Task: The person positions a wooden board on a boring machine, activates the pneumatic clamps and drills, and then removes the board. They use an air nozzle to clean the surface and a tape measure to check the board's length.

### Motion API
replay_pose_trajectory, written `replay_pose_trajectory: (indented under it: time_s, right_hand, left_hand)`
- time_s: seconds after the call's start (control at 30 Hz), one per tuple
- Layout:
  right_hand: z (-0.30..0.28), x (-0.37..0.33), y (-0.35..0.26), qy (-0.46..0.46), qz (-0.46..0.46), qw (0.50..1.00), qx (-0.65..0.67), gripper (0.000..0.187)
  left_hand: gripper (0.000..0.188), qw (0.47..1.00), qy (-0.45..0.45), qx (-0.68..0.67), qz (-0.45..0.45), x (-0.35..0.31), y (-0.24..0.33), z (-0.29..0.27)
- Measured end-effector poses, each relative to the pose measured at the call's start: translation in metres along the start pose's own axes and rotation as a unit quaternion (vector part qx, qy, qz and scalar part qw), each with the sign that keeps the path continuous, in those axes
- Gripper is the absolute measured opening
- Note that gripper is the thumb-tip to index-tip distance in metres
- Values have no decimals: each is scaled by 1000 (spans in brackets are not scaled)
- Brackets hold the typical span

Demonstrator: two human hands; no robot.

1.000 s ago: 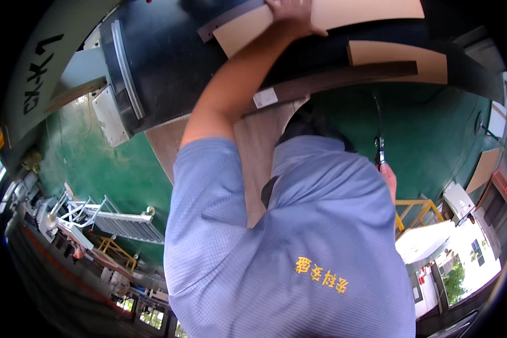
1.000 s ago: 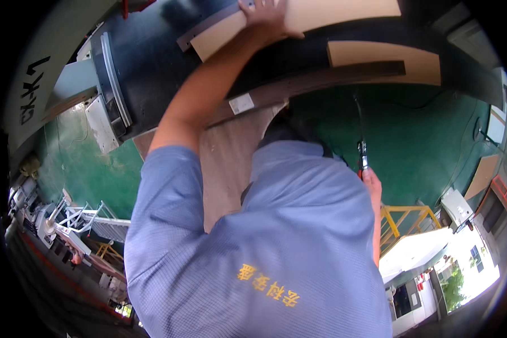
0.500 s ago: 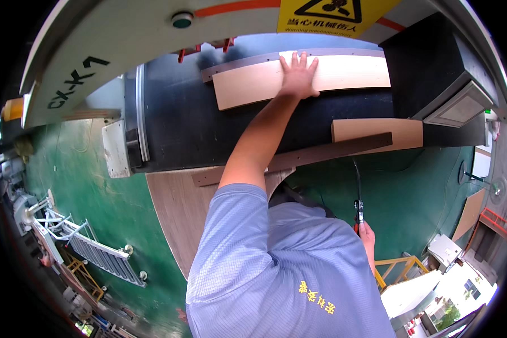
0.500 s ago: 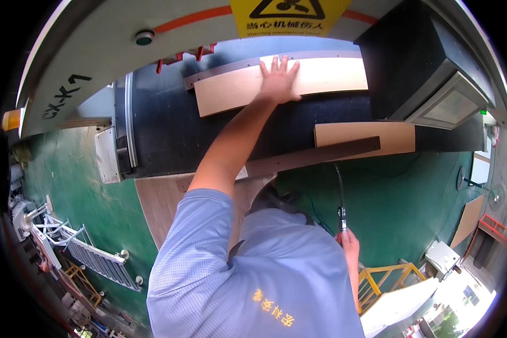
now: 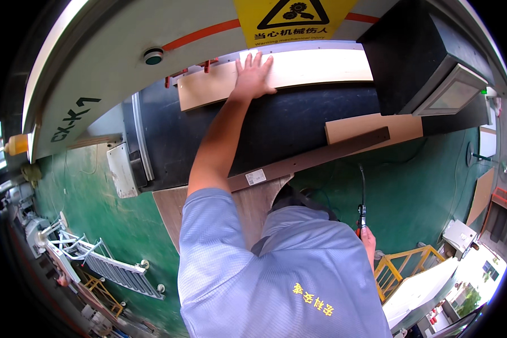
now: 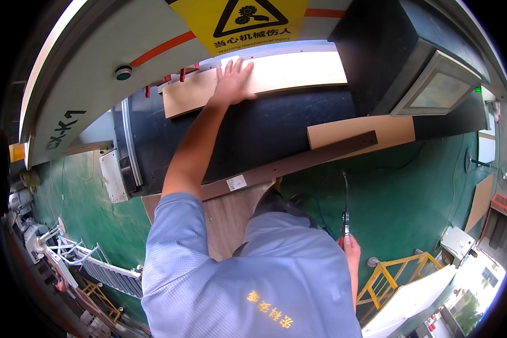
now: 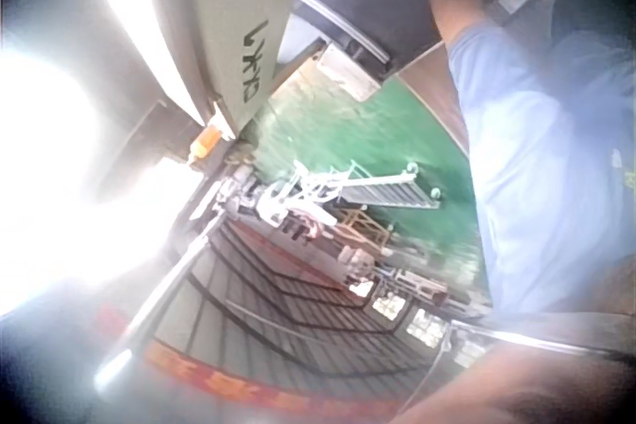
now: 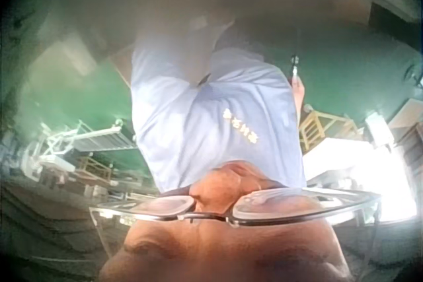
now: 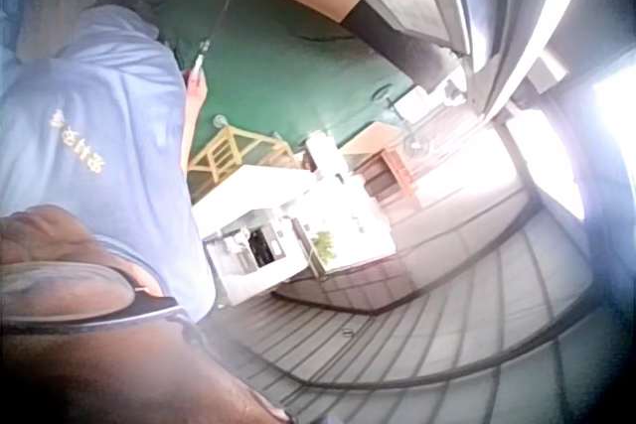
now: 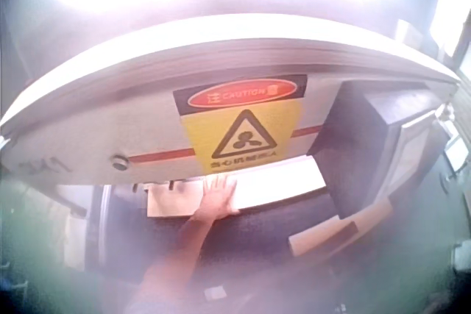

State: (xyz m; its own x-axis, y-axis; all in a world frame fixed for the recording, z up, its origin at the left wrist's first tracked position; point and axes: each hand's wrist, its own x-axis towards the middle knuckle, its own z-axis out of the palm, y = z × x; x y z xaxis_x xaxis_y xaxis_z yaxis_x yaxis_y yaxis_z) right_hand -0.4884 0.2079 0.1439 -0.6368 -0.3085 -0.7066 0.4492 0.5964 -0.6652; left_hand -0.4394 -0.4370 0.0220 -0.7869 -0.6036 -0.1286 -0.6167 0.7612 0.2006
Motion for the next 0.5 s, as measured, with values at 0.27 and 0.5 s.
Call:
replay_pose_trajectory:
  time_s: [0.27, 0.5]
  right_hand:
    - [7, -7, 2, 3, 14, 1000, 25, 36]
    - [9, -11, 19, 11, 42, 998, 38, 39]
  left_hand:
    - [118, 998, -40, 17, -52, -25, -29, -13]
    - [93, 998, 47, -31, -42, -22, 32, 10]
